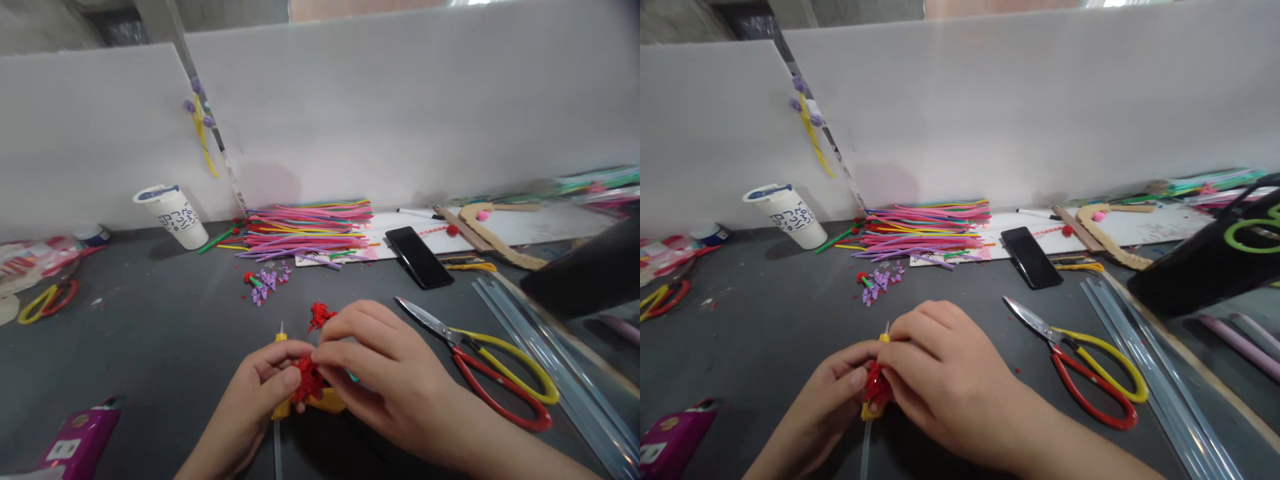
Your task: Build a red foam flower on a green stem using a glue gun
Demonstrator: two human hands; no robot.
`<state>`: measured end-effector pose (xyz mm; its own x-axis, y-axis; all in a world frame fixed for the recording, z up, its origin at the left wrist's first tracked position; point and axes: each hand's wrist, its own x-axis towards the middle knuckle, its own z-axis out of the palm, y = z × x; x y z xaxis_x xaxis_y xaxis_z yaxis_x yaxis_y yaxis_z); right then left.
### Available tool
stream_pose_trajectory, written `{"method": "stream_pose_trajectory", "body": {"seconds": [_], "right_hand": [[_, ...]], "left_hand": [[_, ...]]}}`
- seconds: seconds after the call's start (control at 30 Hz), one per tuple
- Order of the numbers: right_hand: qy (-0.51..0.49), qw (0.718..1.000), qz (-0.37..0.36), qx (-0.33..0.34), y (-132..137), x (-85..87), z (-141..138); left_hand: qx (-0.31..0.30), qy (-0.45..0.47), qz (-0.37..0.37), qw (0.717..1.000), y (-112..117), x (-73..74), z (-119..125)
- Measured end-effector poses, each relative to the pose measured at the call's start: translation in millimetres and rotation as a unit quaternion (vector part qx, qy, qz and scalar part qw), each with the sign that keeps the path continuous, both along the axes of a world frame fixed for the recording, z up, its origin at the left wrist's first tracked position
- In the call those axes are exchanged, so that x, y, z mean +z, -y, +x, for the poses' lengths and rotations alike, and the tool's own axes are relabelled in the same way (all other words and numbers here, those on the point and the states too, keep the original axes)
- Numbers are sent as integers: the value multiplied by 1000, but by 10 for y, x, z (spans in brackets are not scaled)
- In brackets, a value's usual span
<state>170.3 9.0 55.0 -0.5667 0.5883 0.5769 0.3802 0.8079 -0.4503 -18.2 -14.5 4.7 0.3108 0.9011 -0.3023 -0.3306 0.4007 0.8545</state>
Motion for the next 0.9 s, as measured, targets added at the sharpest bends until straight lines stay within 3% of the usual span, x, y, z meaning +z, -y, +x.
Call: {"method": "stream_pose_trajectory", "body": {"seconds": [0.13,0.4,0.63,0.9], "right_hand": [[47,997,55,2,6,4,-3],[83,992,92,9,1,-23,-3],[98,991,87,38,-3,-54,-4],[91,994,64,14,-25,-47,11]], "left_hand": [[-6,-8,-5,1000,4,-18,1],[4,-16,-13,1000,-3,3,8],[-17,-36,-1,999,-21,-12,4],[-28,-57,42,997,-28,-6,-60]]}}
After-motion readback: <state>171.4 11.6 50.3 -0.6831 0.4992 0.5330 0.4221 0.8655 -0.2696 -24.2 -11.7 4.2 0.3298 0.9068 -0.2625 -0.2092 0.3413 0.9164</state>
